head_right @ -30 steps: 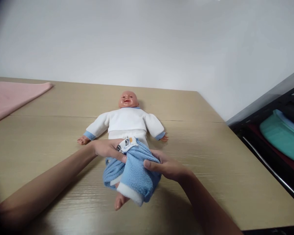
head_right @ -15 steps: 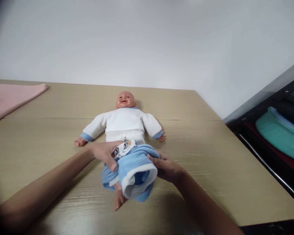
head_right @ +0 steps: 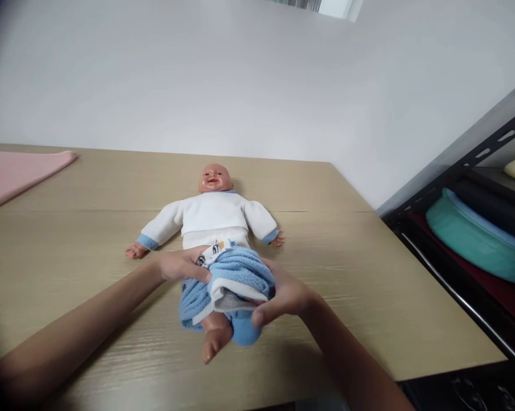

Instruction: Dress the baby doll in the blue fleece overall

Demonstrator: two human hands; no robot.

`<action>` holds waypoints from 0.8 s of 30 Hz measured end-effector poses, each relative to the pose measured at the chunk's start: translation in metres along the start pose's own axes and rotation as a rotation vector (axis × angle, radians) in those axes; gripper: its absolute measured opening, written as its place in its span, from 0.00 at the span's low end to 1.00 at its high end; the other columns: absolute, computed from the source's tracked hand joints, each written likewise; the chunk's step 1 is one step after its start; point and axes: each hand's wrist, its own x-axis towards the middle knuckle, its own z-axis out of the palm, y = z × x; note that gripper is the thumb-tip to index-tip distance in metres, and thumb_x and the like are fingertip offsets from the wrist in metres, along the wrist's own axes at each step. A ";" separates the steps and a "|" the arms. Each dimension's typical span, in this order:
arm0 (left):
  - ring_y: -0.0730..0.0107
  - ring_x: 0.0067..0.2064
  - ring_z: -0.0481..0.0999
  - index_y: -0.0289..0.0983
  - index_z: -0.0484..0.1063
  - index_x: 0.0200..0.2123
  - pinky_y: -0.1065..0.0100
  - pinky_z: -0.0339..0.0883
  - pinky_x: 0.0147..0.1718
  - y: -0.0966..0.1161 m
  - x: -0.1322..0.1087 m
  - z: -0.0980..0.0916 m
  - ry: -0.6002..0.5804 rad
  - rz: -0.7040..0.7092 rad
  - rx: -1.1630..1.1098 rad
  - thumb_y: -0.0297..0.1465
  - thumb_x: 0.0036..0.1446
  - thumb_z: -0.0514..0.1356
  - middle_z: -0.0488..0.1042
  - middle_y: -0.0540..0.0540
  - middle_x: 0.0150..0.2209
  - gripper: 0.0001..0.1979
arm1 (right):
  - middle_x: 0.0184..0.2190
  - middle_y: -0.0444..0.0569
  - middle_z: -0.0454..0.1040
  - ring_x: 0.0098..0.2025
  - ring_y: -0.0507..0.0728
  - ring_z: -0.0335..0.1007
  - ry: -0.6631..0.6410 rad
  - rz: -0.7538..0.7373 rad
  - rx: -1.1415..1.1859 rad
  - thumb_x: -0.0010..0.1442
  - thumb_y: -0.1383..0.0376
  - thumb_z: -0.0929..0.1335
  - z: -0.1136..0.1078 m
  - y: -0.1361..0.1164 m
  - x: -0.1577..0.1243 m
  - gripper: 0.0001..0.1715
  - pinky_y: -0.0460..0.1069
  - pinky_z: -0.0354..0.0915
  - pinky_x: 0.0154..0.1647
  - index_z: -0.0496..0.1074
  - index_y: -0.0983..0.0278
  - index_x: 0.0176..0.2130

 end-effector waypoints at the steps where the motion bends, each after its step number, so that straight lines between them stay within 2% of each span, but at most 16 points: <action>1: 0.54 0.55 0.81 0.38 0.80 0.56 0.54 0.75 0.61 0.002 0.000 0.001 0.005 -0.013 0.015 0.56 0.54 0.78 0.85 0.43 0.51 0.36 | 0.50 0.49 0.84 0.50 0.63 0.80 0.053 0.041 -0.041 0.43 0.45 0.89 0.002 -0.001 -0.002 0.49 0.58 0.75 0.61 0.80 0.59 0.57; 2: 0.54 0.55 0.80 0.38 0.80 0.55 0.54 0.74 0.61 0.005 0.000 0.002 0.005 -0.027 0.031 0.56 0.54 0.78 0.85 0.44 0.51 0.36 | 0.55 0.51 0.83 0.54 0.64 0.80 0.125 0.085 -0.077 0.47 0.47 0.88 0.005 -0.003 -0.005 0.48 0.59 0.73 0.64 0.79 0.58 0.61; 5: 0.54 0.56 0.80 0.39 0.79 0.56 0.56 0.73 0.61 0.012 -0.001 0.007 0.001 -0.048 0.035 0.57 0.54 0.78 0.84 0.45 0.53 0.36 | 0.57 0.52 0.83 0.60 0.66 0.79 0.409 0.132 -0.191 0.64 0.48 0.78 0.020 -0.007 -0.011 0.30 0.62 0.69 0.69 0.79 0.57 0.60; 8: 0.52 0.57 0.80 0.40 0.79 0.56 0.56 0.73 0.61 0.022 -0.001 0.016 -0.014 -0.010 0.045 0.58 0.51 0.79 0.84 0.44 0.55 0.39 | 0.54 0.54 0.84 0.58 0.67 0.78 0.630 0.110 -0.423 0.68 0.50 0.71 0.038 -0.012 -0.015 0.22 0.62 0.69 0.68 0.80 0.60 0.54; 10: 0.51 0.58 0.81 0.40 0.80 0.57 0.57 0.73 0.61 0.031 -0.001 0.026 0.011 -0.012 0.114 0.55 0.54 0.79 0.84 0.44 0.56 0.35 | 0.49 0.54 0.84 0.52 0.67 0.79 0.736 0.151 -0.613 0.67 0.52 0.69 0.049 -0.015 -0.019 0.19 0.60 0.72 0.60 0.78 0.61 0.51; 14: 0.53 0.54 0.84 0.40 0.80 0.55 0.59 0.76 0.55 0.049 -0.002 0.050 0.109 -0.068 0.233 0.46 0.59 0.78 0.86 0.46 0.51 0.26 | 0.38 0.49 0.81 0.41 0.64 0.76 0.773 0.248 -0.845 0.67 0.54 0.66 0.063 -0.017 -0.028 0.17 0.56 0.70 0.46 0.74 0.61 0.48; 19: 0.54 0.50 0.84 0.40 0.79 0.53 0.60 0.76 0.50 0.054 -0.002 0.068 0.163 -0.047 0.339 0.43 0.59 0.77 0.85 0.47 0.48 0.23 | 0.45 0.55 0.82 0.47 0.67 0.77 0.811 0.314 -0.807 0.67 0.51 0.65 0.067 -0.012 -0.033 0.25 0.59 0.69 0.52 0.74 0.65 0.54; 24: 0.55 0.48 0.82 0.41 0.77 0.51 0.59 0.74 0.49 0.049 -0.001 0.071 0.254 -0.092 0.437 0.42 0.58 0.75 0.84 0.49 0.47 0.22 | 0.41 0.51 0.82 0.43 0.64 0.78 0.785 0.237 -0.728 0.69 0.55 0.65 0.071 -0.011 -0.032 0.17 0.55 0.71 0.47 0.76 0.62 0.49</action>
